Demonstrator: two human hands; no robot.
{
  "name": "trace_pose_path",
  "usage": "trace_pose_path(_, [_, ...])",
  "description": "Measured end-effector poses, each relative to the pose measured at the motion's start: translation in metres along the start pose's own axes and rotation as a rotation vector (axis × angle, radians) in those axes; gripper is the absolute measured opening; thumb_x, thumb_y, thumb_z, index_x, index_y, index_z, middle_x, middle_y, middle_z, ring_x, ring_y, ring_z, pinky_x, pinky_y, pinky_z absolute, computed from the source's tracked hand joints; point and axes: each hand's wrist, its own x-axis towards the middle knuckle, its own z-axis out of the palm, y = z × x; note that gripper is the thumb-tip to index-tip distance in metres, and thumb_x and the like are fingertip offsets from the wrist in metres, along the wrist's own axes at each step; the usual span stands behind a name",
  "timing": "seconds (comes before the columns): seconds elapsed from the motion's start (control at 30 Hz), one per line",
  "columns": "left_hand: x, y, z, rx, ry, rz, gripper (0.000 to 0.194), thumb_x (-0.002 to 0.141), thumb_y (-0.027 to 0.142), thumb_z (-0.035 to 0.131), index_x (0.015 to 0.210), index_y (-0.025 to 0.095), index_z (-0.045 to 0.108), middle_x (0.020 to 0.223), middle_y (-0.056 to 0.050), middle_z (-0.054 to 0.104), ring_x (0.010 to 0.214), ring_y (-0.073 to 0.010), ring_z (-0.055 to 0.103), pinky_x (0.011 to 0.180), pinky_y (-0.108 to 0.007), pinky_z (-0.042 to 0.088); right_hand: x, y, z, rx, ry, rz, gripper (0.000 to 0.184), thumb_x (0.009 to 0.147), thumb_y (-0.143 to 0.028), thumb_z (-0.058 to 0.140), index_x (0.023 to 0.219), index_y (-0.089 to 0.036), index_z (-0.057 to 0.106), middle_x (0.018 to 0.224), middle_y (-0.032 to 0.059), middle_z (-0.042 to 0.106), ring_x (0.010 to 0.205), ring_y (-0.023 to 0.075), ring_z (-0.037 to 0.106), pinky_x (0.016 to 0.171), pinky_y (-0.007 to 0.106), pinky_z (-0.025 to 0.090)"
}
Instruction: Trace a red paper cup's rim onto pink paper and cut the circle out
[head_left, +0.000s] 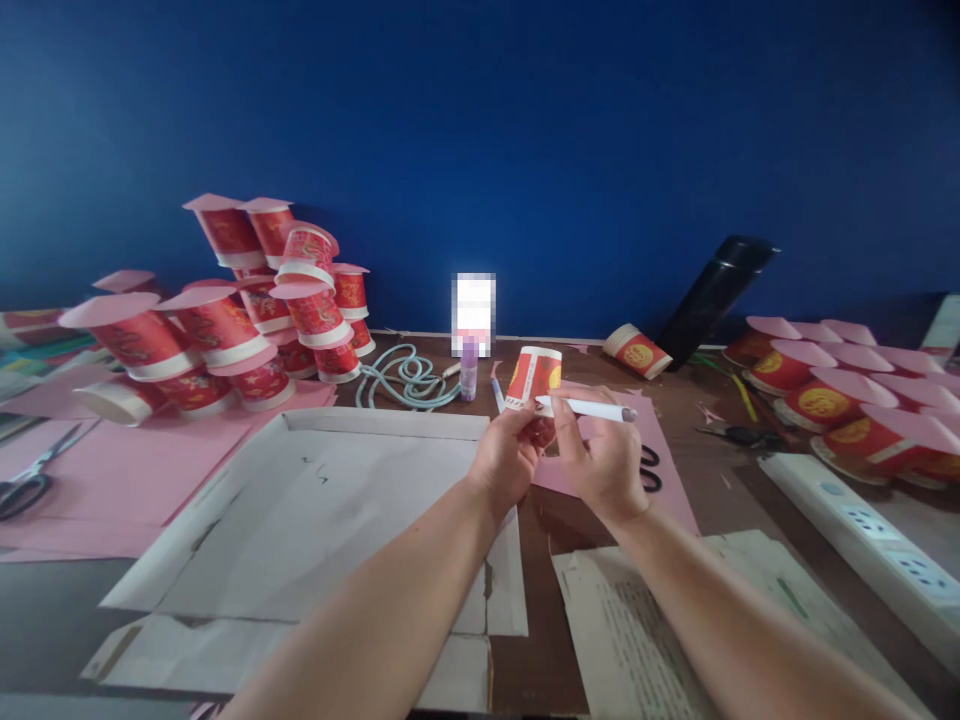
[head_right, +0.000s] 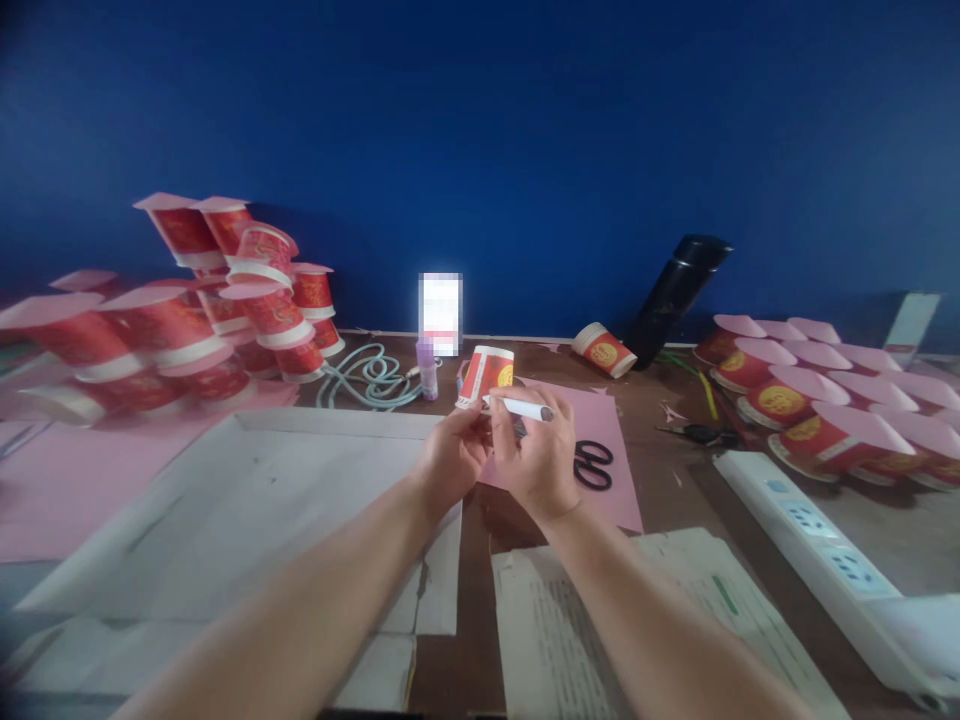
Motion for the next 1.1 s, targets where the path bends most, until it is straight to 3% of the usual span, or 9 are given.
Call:
trace_pose_path(0.23, [-0.001,0.0026,0.0016,-0.037,0.047,0.004,0.01,0.073,0.016,0.069,0.082,0.011,0.067,0.069,-0.001,0.063,0.062,-0.0084,0.056,0.07,-0.023,0.047,0.0014,-0.0015,-0.0047,0.052,0.12,-0.017,0.015,0.092,-0.024,0.054,0.101,-0.021,0.066,0.093,0.0063,0.072,0.089,0.0214,0.065,0.082,0.039,0.051])
trace_pose_path(0.7, [0.0016,0.0021,0.0001,-0.045,0.003,-0.008,0.008,0.077,0.016,0.066,0.084,0.012,0.066,0.075,-0.003,0.066,0.067,-0.0094,0.059,0.076,-0.023,0.047,-0.0001,-0.0006,-0.0009,0.059,-0.034,0.008,0.016,0.093,-0.027,0.053,0.1,-0.021,0.066,0.096,0.0067,0.073,0.099,0.0229,0.066,0.087,0.04,0.05])
trace_pose_path(0.97, [0.0018,0.0023,-0.0009,-0.057,0.026,-0.025,0.008,0.077,0.015,0.066,0.084,0.012,0.067,0.075,-0.004,0.066,0.064,-0.0096,0.058,0.07,-0.023,0.048,0.0015,0.0001,-0.0018,0.026,0.007,0.001,0.016,0.093,-0.026,0.051,0.095,-0.019,0.066,0.093,0.0071,0.073,0.092,0.0229,0.066,0.085,0.042,0.05])
trace_pose_path(1.1, [-0.0004,0.0064,0.0027,-0.109,0.091,-0.043,0.007,0.078,0.012,0.064,0.084,0.011,0.066,0.07,-0.003,0.063,0.06,-0.0088,0.056,0.065,-0.022,0.047,0.0005,-0.001,-0.0029,0.155,0.089,0.053,0.016,0.093,-0.025,0.052,0.102,-0.021,0.065,0.096,0.0061,0.07,0.085,0.0187,0.066,0.081,0.038,0.052])
